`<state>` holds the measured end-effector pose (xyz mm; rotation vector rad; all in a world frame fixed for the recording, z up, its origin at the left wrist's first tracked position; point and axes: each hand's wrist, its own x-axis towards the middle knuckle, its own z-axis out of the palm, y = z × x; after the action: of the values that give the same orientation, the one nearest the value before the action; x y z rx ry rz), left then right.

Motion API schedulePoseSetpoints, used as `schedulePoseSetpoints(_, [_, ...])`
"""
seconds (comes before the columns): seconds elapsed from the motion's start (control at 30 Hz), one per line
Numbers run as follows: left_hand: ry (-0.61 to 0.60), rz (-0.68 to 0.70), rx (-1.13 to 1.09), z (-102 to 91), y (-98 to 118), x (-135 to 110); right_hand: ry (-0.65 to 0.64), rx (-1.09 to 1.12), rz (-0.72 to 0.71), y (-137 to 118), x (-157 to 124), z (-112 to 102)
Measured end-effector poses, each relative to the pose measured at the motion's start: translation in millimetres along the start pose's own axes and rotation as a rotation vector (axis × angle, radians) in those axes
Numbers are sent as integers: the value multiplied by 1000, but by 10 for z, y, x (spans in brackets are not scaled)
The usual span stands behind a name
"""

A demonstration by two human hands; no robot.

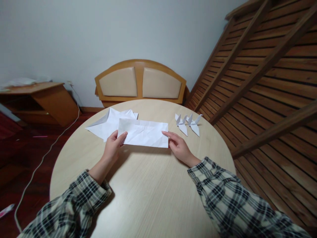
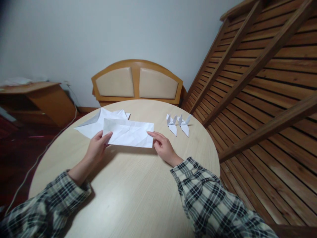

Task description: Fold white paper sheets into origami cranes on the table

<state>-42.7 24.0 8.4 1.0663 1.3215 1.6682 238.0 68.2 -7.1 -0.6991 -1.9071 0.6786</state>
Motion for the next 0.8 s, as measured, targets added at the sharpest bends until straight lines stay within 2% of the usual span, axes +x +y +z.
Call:
schedulePoseSetpoints(0.2, [-53, -18, -5, 30, -6, -29, -83, 12, 8, -56, -34, 1])
schedulePoseSetpoints(0.33, [-43, -18, -17, 37, 16, -44, -119, 15, 9, -81, -59, 12])
schedulePoseSetpoints(0.5, [-17, -100, -252, 63, 91, -85, -117, 26, 26, -55, -65, 27])
schedulePoseSetpoints(0.6, [-77, -153, -310, 104, 102, -133, -97, 20, 26, -51, -71, 37])
schedulePoseSetpoints(0.8, [-224, -228, -153, 197, 33, -252, -138, -16, 31, -121, -91, 73])
